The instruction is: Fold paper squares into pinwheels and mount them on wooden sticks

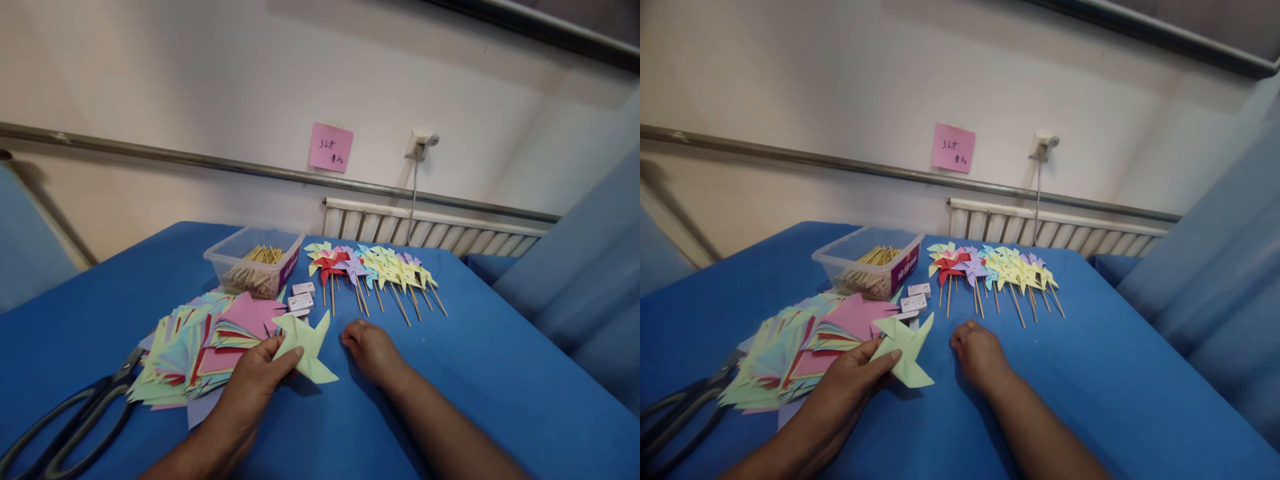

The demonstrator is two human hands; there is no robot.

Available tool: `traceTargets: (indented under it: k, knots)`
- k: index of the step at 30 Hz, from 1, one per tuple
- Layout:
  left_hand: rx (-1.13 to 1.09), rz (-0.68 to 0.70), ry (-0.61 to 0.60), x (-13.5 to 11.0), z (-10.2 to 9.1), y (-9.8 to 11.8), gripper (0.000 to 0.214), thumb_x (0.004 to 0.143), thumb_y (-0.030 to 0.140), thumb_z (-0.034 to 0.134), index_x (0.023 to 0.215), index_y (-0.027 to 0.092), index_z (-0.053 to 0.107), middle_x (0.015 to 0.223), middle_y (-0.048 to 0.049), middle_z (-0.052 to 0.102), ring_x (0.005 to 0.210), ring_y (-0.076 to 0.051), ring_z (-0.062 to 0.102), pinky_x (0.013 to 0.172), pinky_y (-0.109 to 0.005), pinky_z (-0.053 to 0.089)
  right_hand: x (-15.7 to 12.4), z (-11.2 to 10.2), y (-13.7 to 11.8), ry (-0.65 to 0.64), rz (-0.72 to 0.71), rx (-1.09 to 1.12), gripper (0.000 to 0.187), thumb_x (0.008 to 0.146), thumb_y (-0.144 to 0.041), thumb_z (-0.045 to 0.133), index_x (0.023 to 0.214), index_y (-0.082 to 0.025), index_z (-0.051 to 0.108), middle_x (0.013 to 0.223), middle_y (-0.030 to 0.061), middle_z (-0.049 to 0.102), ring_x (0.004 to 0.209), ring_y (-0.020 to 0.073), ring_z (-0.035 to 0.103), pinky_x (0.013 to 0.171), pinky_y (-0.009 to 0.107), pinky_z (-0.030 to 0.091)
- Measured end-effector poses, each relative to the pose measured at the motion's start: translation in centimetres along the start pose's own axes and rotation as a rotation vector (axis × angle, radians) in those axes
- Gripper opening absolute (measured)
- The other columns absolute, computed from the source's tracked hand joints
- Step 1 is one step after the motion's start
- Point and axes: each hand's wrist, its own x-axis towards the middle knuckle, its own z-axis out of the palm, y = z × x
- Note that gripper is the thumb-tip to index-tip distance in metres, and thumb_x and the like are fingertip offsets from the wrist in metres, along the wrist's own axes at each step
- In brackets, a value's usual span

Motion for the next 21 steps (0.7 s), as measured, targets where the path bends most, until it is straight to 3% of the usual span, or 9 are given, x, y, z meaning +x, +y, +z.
traceTargets:
  k: [6,11,21]
  knots:
    - [0.09,0.017,0.043,-0.2,0.1,0.3,0.027,0.062,0.039,0.069,0.074,0.015,0.067,0.066,-0.0036,0.068,0.064,-0.021,0.062,0.061,-0.029,0.047,0.1,0.1,0.5,-0.01,0.032,0.039,0.011,0.081,-0.015,0.051,0.076,-0.019,0.06,0.082,0.0013,0.062,0.077,0.0119,0.056,0.068,0.019,0.036]
    - [0.087,0.024,0.025,-0.4,0.2,0.7,0.028,0.061,0.038,0.068,0.076,0.014,0.068,0.066,-0.0037,0.068,0.064,-0.021,0.061,0.061,-0.028,0.046,0.4,0.1,0.9,-0.001,0.077,0.044,0.009,0.08,-0.015,0.051,0.078,-0.019,0.059,0.076,-0.0006,0.064,0.07,0.0115,0.056,0.062,0.019,0.035]
    - [0.157,0.024,0.067,-0.6,0.5,1.1,0.027,0.058,0.039,0.068,0.069,0.014,0.067,0.058,-0.0027,0.064,0.064,-0.022,0.062,0.061,-0.029,0.047,0.5,-0.9,1.5,0.066,0.165,-0.033,0.013,0.079,-0.015,0.05,0.082,-0.018,0.062,0.083,0.0042,0.066,0.078,0.0152,0.059,0.067,0.022,0.035]
